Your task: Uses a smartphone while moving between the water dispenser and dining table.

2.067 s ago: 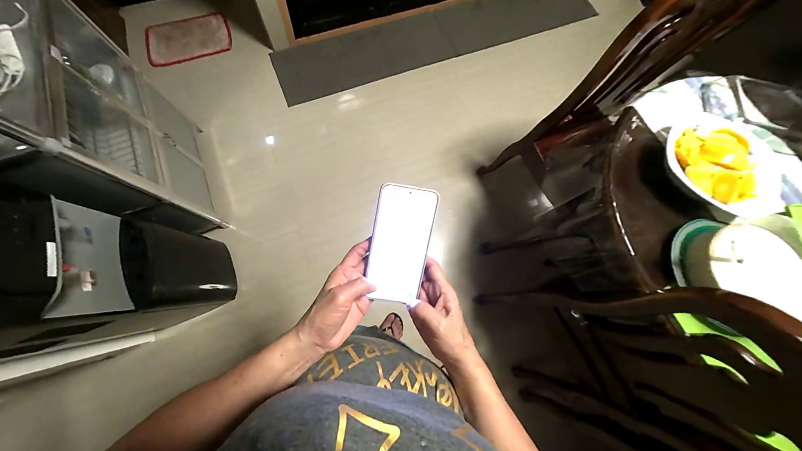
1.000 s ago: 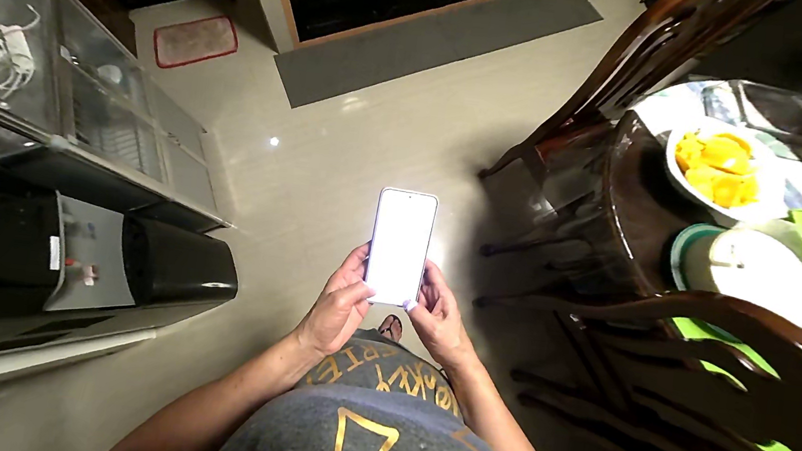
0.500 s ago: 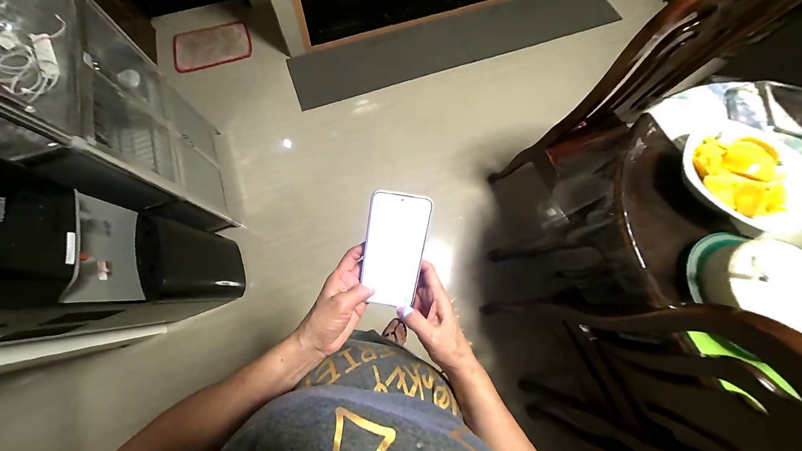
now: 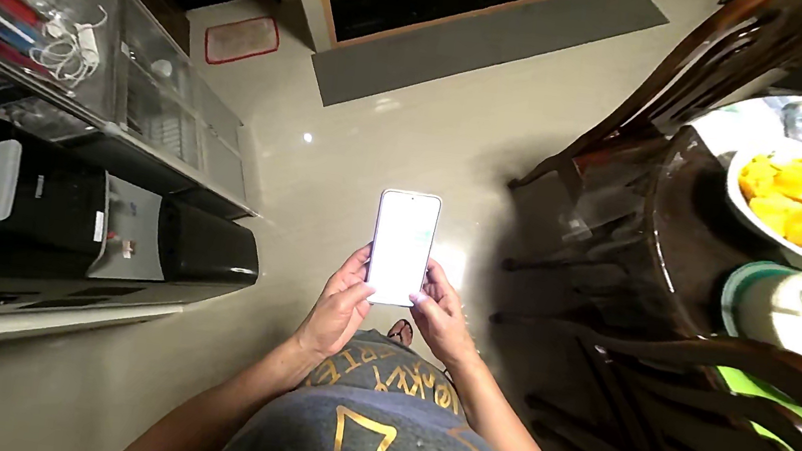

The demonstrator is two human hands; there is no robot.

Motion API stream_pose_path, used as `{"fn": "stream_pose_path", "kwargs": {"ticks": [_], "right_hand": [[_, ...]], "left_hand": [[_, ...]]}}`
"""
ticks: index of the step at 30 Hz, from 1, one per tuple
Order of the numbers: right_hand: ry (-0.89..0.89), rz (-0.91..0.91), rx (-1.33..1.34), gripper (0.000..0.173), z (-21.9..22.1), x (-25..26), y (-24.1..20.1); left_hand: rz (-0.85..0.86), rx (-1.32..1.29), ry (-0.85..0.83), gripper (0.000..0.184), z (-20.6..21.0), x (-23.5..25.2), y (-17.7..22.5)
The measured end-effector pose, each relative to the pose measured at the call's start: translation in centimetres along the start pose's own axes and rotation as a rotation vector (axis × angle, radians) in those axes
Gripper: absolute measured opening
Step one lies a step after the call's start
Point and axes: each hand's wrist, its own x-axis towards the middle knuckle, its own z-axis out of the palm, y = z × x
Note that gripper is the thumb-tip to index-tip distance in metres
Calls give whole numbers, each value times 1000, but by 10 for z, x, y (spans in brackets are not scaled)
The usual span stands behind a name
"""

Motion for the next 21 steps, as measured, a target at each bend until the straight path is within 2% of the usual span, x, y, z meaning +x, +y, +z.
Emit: {"fn": "stream_pose_path", "kwargs": {"ticks": [7,15,21], "right_hand": [[-4,-11,-53,53,6,2,-1],[223,21,-132,42,27,9,-4],[208,26,-128,40,30,6,-6]], "left_hand": [[10,20,23,60,-2,-1,1],[20,25,24,62,-3,-2,-2],[23,1,25,62,-5,-4,-1]]}}
